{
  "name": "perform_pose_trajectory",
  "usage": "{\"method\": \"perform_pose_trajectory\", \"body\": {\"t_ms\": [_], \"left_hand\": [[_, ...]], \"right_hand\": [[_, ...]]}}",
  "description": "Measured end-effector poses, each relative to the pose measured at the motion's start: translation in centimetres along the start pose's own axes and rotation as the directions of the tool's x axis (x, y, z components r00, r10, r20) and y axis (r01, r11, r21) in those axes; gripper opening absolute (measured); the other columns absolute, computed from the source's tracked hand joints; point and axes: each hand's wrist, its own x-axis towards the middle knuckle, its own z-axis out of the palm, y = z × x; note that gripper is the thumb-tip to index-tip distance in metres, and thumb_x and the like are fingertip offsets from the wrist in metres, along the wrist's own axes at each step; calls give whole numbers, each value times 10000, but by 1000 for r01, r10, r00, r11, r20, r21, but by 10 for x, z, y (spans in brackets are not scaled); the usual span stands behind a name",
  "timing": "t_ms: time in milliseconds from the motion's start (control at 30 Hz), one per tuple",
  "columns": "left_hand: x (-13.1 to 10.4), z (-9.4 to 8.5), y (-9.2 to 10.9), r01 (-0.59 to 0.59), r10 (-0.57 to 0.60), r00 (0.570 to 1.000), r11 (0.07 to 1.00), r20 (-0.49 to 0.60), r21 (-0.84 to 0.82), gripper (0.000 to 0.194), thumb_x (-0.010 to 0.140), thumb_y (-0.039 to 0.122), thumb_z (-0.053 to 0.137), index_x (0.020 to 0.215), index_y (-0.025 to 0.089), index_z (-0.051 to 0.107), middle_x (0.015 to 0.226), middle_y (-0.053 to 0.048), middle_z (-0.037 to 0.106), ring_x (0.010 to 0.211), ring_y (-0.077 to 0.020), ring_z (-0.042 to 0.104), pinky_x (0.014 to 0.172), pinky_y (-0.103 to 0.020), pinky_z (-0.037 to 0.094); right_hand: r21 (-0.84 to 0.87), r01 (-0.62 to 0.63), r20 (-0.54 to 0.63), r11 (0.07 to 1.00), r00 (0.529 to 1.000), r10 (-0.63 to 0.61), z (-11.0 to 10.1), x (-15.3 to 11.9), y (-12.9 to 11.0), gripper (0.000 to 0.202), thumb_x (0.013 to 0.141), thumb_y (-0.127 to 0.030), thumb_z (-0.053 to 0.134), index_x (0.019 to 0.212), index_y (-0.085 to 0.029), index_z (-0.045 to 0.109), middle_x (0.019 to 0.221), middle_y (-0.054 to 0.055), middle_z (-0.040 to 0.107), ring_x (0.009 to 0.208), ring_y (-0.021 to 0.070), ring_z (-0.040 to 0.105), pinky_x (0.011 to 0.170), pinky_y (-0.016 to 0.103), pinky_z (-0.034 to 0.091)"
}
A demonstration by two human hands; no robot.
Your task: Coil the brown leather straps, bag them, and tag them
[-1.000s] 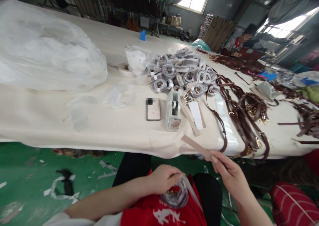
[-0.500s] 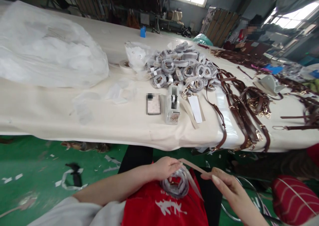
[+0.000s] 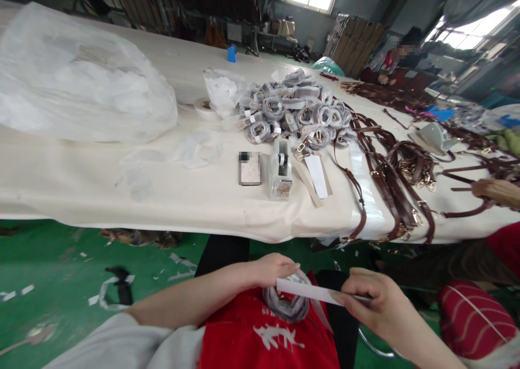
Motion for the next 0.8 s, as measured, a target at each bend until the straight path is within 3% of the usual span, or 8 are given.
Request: {"method": "perform_pose_trajectory", "body": {"t_ms": [133,267,467,667,800], "left_hand": [[-3,-2,9,-32,35,999,988,-17,149,597,890,678,508,1042,160,765,882,-33,756,792,-187,650,769,-251,487],[-5,0,14,-24,29,999,965,-14,262,630,926,672,427,1093,158,751,871,-39,759,648,-164,643,672,-241,488],[-7,2,20,5,4,1000,923,-22,385,650,956,647,333,1093,160,742,706,-31,719,507,-159,602,550,-239,437],[-6,1,22,-17,37,999,891,-35,453,546,960,574,371,916,177,744,582,7,633,546,-153,590,542,-212,395],[-5,-1,22,-70,106,993,874,-49,480,449,950,463,436,770,154,708,659,-3,640,650,-158,557,572,-217,369]], "right_hand": [[-190,96,88,977,993,-80,-15,3,-11,291,936,-380,619,692,-243,698,650,-17,609,594,139,595,546,261,344],[-396,165,111,903,985,-131,-21,10,-26,271,893,-314,661,631,-244,663,628,-22,631,580,147,598,558,284,322],[-545,248,189,801,967,-171,-20,24,-62,255,795,-224,674,546,-239,623,574,-15,648,536,163,603,527,347,242],[-565,325,316,758,934,-165,5,49,-92,153,777,-166,645,653,-211,722,639,55,738,543,204,657,491,345,263],[-571,282,300,771,946,-124,26,62,-82,140,793,-164,632,708,-173,743,709,96,765,609,238,695,508,318,321]]}}
